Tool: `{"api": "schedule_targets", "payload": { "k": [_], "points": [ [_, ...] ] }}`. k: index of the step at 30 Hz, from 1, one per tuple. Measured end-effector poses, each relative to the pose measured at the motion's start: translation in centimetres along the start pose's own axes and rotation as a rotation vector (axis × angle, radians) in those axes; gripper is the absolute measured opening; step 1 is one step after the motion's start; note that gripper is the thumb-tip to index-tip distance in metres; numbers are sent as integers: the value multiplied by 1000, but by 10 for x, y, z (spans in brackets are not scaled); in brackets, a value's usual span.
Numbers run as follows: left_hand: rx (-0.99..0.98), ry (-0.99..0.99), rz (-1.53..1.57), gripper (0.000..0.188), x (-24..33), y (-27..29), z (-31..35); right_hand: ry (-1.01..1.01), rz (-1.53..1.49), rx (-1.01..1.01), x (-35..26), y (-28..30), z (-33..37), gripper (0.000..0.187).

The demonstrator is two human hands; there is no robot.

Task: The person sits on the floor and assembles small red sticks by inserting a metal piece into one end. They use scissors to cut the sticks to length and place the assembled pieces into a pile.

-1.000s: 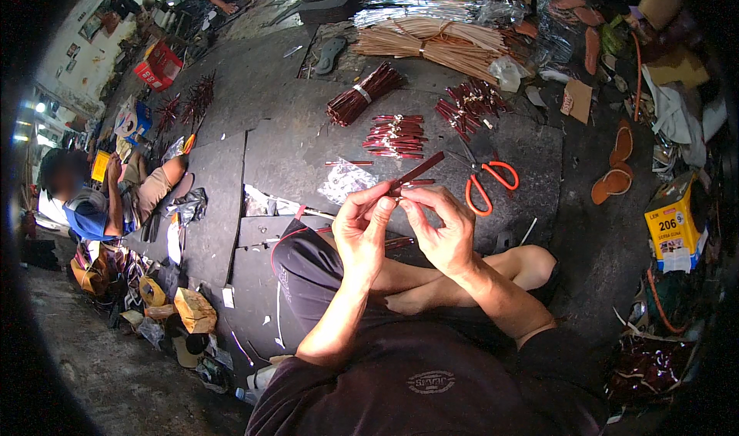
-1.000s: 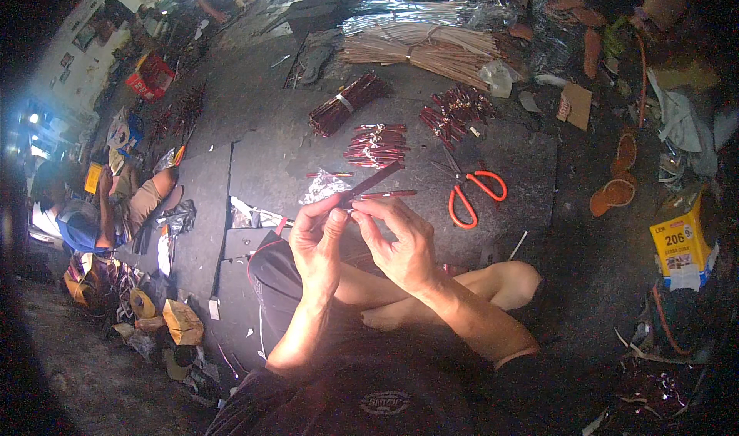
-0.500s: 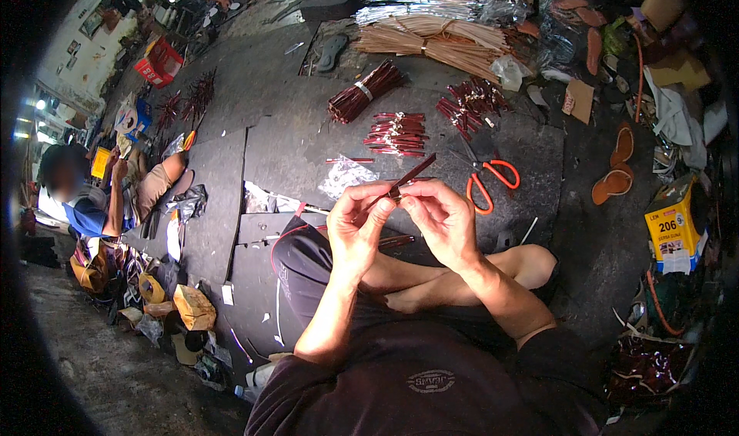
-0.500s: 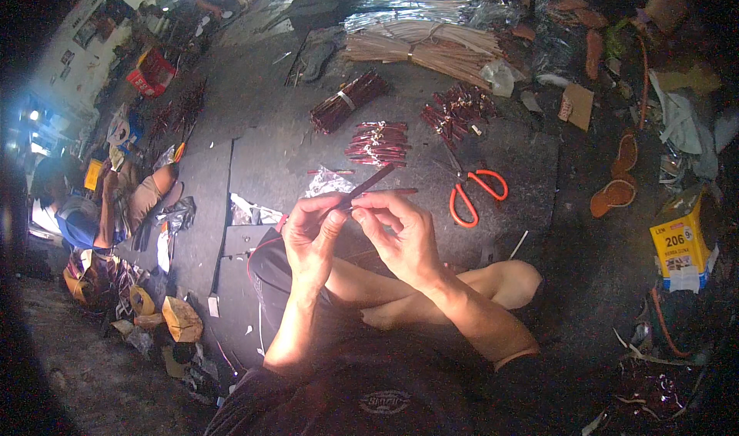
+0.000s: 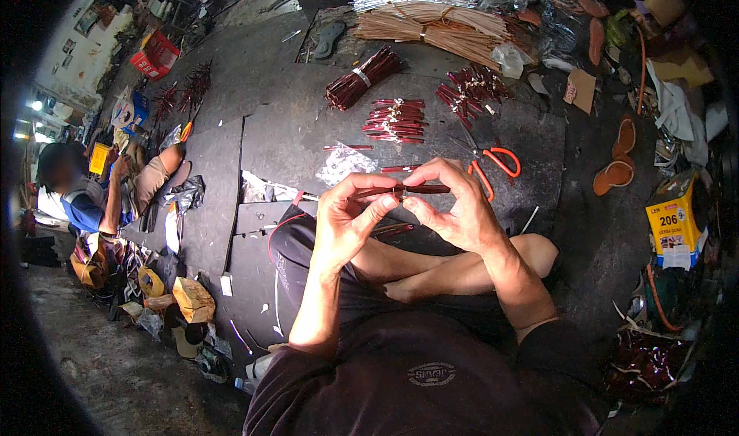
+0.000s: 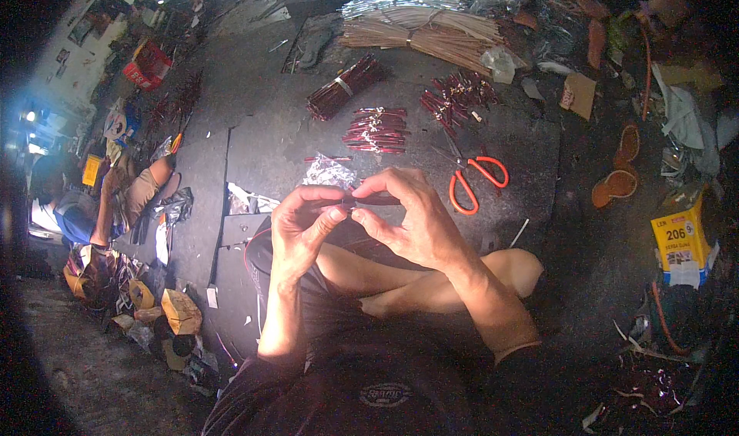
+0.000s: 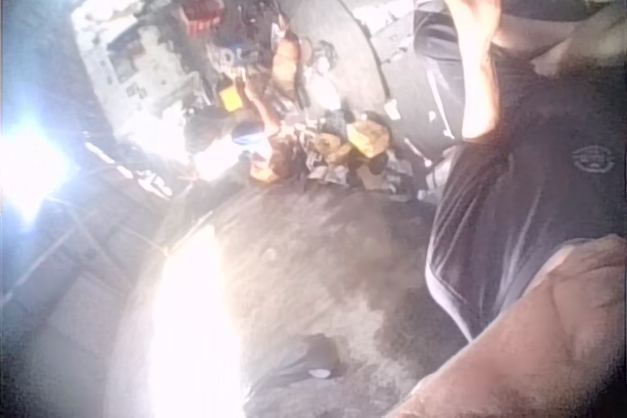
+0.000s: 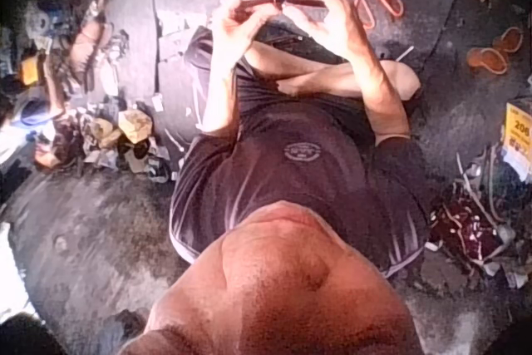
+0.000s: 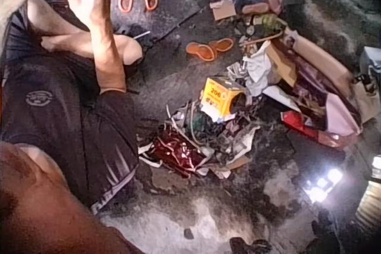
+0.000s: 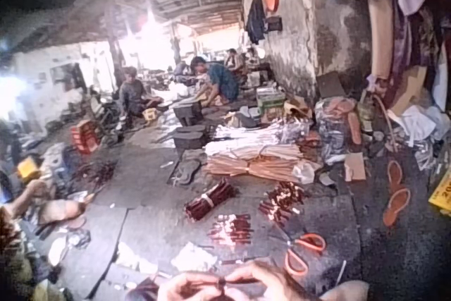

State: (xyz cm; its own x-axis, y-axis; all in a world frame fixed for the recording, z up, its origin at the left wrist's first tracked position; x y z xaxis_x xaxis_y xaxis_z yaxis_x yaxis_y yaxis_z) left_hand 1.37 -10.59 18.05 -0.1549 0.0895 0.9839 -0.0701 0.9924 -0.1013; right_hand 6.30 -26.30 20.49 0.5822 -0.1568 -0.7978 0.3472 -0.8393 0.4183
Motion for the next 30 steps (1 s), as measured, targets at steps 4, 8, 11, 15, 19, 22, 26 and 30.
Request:
{"api": "schedule_targets", "payload": {
  "k": [4,8,11,15,19,22,26,30],
  "points": [
    [0,46,69,27,-1,1,1,-18,-130,-9,6,-2,4,22],
    [-42,-4,105,29,0,1,3,-6,-195,-18,4,-3,3,20],
    [-78,11,127,30,-1,-2,5,39,-192,-19,4,-3,4,22],
    [6,47,99,29,-3,-1,4,91,-88,0,-1,0,2,19],
    [172,11,70,25,-12,-1,8,-6,-100,88,-3,1,1,16],
    [239,-9,31,23,-19,-1,10,-38,-108,103,-1,1,1,16],
    [254,-67,-72,21,-17,-4,11,-53,-89,79,2,1,3,17],
    [287,-93,-114,19,-17,-9,11,-105,-92,73,10,-4,6,16]
  ]
}}
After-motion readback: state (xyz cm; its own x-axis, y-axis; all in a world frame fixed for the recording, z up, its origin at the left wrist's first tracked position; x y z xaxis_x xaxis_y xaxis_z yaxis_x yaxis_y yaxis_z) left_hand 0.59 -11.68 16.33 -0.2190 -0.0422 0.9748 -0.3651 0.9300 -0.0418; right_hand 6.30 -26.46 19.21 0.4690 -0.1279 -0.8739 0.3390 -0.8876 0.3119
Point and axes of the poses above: each hand's wrist, its own z-axis away from the middle knuckle, its own y-axis out of the back of the hand, x = y × z, the point moved 7 cm from there along -z, towards the middle knuckle, and after that the axes turned 1 degree about -y, right-handed, at the moved point
